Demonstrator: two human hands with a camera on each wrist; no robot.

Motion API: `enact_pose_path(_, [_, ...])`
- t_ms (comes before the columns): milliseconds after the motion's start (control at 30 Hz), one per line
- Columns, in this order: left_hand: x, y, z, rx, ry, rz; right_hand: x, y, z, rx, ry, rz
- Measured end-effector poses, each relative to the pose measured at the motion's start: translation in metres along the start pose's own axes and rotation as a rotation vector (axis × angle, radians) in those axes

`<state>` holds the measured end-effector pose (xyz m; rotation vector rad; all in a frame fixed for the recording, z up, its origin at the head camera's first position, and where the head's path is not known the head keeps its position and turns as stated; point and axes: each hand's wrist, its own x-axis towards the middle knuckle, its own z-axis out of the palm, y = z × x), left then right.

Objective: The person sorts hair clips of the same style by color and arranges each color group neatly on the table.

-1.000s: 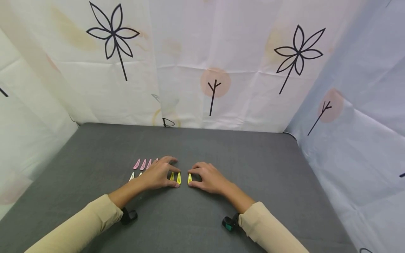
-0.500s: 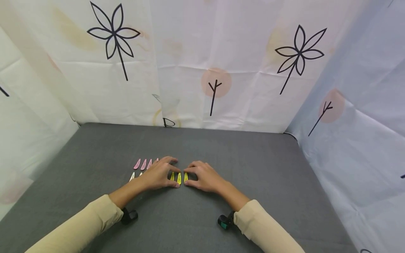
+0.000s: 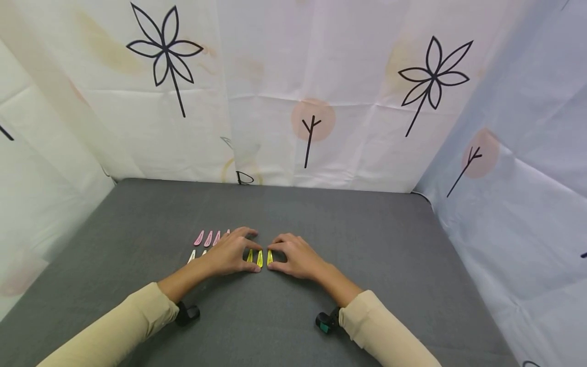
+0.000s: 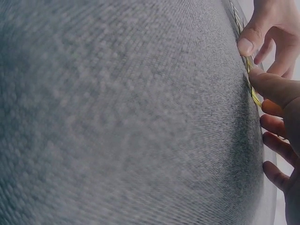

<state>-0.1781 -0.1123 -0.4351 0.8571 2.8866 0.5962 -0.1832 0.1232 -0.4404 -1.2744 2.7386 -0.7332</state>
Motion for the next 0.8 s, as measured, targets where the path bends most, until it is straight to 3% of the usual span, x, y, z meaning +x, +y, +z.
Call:
enact_pose_path(300, [0.003, -0.001, 0.0, 0.004, 0.008, 0.016, -0.004, 0.005, -0.007, 0.035, -0.029, 0.04])
enact_pose_path(800, [0.004, -0.014, -0.01, -0.133, -0.047, 0.082, -0.032, 0.035, -0.061, 0.067, -0.015, 0.135])
